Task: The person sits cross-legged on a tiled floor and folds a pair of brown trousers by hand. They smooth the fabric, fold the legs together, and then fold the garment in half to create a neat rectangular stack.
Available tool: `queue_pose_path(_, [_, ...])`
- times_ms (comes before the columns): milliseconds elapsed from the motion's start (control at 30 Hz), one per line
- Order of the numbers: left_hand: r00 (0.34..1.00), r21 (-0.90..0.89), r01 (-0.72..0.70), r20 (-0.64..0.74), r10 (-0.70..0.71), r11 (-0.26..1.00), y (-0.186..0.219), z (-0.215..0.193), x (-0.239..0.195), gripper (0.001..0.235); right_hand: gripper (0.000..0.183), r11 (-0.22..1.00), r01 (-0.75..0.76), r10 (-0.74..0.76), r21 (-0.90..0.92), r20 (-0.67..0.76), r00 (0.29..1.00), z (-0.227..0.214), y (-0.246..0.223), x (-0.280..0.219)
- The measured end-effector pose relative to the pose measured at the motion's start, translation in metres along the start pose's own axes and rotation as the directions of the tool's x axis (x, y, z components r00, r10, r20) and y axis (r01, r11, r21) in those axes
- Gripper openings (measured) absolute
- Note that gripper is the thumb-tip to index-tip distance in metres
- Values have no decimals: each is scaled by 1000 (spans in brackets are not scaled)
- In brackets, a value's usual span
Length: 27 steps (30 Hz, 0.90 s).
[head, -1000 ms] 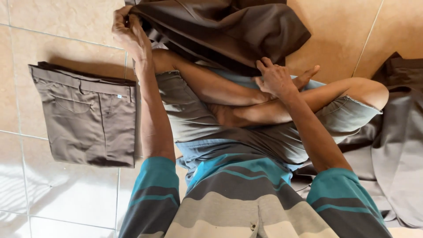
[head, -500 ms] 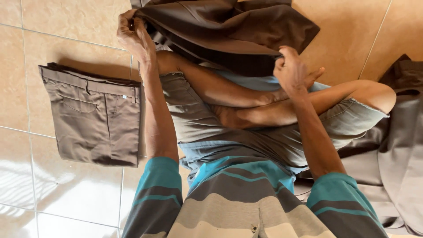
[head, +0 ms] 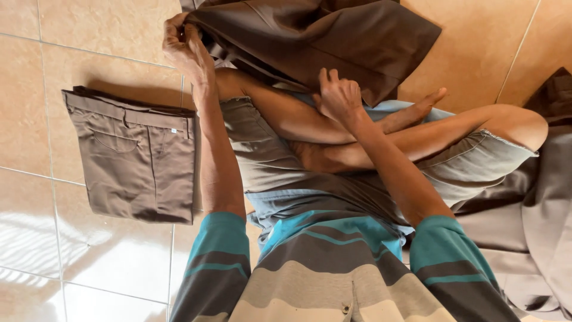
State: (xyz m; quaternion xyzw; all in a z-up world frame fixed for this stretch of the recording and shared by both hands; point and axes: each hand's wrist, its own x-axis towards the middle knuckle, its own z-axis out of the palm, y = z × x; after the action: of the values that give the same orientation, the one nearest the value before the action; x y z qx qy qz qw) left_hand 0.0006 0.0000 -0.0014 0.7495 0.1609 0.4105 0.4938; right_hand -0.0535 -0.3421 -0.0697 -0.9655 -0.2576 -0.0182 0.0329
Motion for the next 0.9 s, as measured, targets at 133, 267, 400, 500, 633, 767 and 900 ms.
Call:
queue_pose_path(133, [997,-79,-68,-35,65,995,-18,0,1,20,20,974,1,-78,-228,-329,941,15,25,6])
queue_pose_path(267, [998,-23,-60,-14,60,998,-1,-1,-1,23,10,999,-5,26,48,-447,894,-10,51,-11])
queue_pose_path(400, [998,38,-46,-29,47,998,9,0,0,17,23,896,-4,175,444,-345,922,-42,67,-28])
queue_pose_path(500, [997,57,-72,-24,74,996,13,-1,0,18,16,876,46,203,480,-453,868,-66,70,-32])
queue_pose_path(633, [996,108,-84,3,84,991,3,4,-3,21,22,993,22,-21,114,-5,1000,-6,84,-51])
queue_pose_path(767, [951,165,-283,175,255,945,-4,1,-6,26,5,992,-85,72,-92,-143,987,-7,111,-45])
queue_pose_path(900, [780,172,-438,561,278,882,15,12,3,28,28,960,-224,270,169,-334,903,-49,171,-22])
